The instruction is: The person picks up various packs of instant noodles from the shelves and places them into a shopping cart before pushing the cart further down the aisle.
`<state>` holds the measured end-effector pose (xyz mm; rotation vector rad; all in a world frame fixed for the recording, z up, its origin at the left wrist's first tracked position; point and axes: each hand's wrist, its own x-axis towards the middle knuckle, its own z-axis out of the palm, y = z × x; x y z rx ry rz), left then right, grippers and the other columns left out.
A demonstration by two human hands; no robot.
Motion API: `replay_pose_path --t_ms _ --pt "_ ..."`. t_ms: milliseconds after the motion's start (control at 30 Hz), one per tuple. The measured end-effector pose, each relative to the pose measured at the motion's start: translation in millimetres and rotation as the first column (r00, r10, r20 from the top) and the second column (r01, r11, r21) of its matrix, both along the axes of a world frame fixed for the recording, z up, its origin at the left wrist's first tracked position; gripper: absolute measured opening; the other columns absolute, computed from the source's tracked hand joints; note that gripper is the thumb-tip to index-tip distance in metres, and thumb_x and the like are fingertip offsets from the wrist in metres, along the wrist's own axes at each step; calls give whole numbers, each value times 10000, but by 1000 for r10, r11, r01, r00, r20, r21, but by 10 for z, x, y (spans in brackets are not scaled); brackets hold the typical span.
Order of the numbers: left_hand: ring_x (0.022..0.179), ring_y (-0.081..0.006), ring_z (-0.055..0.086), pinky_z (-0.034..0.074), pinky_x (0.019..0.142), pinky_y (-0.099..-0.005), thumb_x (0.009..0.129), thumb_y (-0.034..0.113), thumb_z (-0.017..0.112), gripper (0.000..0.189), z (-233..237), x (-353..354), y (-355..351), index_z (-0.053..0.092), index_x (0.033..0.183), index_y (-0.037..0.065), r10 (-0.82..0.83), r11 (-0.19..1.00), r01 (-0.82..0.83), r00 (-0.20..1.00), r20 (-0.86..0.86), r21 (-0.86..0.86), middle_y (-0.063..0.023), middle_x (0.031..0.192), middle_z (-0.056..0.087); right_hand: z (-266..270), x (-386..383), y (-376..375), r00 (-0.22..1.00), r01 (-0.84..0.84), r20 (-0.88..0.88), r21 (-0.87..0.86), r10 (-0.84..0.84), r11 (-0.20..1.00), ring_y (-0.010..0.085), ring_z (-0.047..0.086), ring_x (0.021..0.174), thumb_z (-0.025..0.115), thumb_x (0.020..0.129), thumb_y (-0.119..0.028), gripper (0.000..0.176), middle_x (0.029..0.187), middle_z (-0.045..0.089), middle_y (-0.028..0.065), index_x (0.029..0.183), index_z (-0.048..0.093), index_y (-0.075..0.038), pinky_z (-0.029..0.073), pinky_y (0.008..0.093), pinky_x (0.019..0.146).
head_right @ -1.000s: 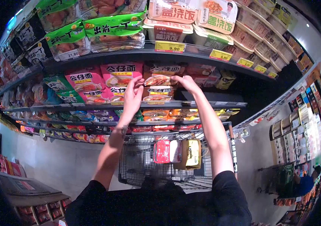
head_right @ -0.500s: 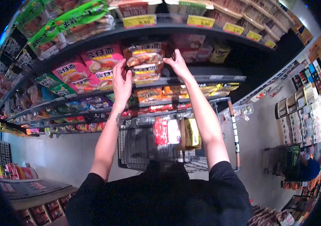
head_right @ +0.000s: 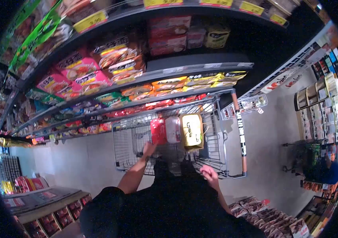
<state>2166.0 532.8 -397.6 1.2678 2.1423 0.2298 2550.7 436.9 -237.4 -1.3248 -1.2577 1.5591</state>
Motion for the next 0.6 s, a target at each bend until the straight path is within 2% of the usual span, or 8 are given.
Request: replay_pose_path --t_ms 33,100,133,200,300,467,533,600 --pt "815 -369 676 519 697 -497 815 561 595 584 -257 -20 -134 644 1059 32 -98 995 99 995 25 -6 -194 886 687 -55 175 -149 998 -9 55 -33 11 999 128 586 931 569 907 -36 292 1101 615 72 1194 533 2 462 248 833" --pt "804 -282 613 486 706 -450 812 736 457 771 -1035 -75 -188 599 1111 40 376 797 -217 909 181 -563 -161 881 631 -134 449 -326 992 -2 122 -64 10 998 128 599 932 573 910 -37 292 1111 626 77 1197 534 -1 466 244 836" --pt "804 -282 613 486 706 -450 812 736 457 771 -1060 -13 -246 599 1111 40 367 803 -205 910 193 -560 -161 881 631 -95 560 -361 996 54 70 -120 -46 991 129 607 942 561 920 -39 291 1108 636 84 1206 528 -2 468 244 845" --pt "622 -186 540 436 526 -354 783 785 446 719 -1078 151 -313 618 1008 124 727 686 -397 336 599 -611 -27 728 576 -10 759 -405 994 107 26 -172 -104 979 130 615 952 549 929 -40 290 1105 646 90 1215 521 -4 470 244 854" --pt "491 -90 473 298 391 -239 896 621 469 460 -801 401 -244 556 865 170 613 701 -535 114 781 -472 25 589 488 3 942 -443 979 152 -106 -200 -176 968 132 611 969 540 944 -67 313 1062 655 103 1246 489 -5 469 261 865" --pt "514 -102 501 360 440 -263 862 625 525 471 -649 600 -97 579 828 158 585 700 -630 236 776 -337 32 641 548 201 1055 -388 952 120 -232 -319 -200 940 159 600 1008 576 931 -87 352 1097 638 121 1260 481 -4 457 294 904" --pt "536 -95 532 371 433 -275 878 574 543 441 -652 632 -47 585 799 141 556 645 -746 306 773 -169 19 664 576 125 1177 -349 989 0 -140 -337 -50 942 166 585 1039 604 919 -102 396 1135 620 113 1285 475 -25 445 304 925" --pt "606 -102 562 402 475 -270 913 433 562 381 -751 559 -29 626 808 72 672 636 -734 373 640 -239 -53 728 629 277 1206 -297 990 -57 -139 -290 17 955 169 579 1052 617 910 -107 419 1148 613 106 1296 471 -31 439 310 935"
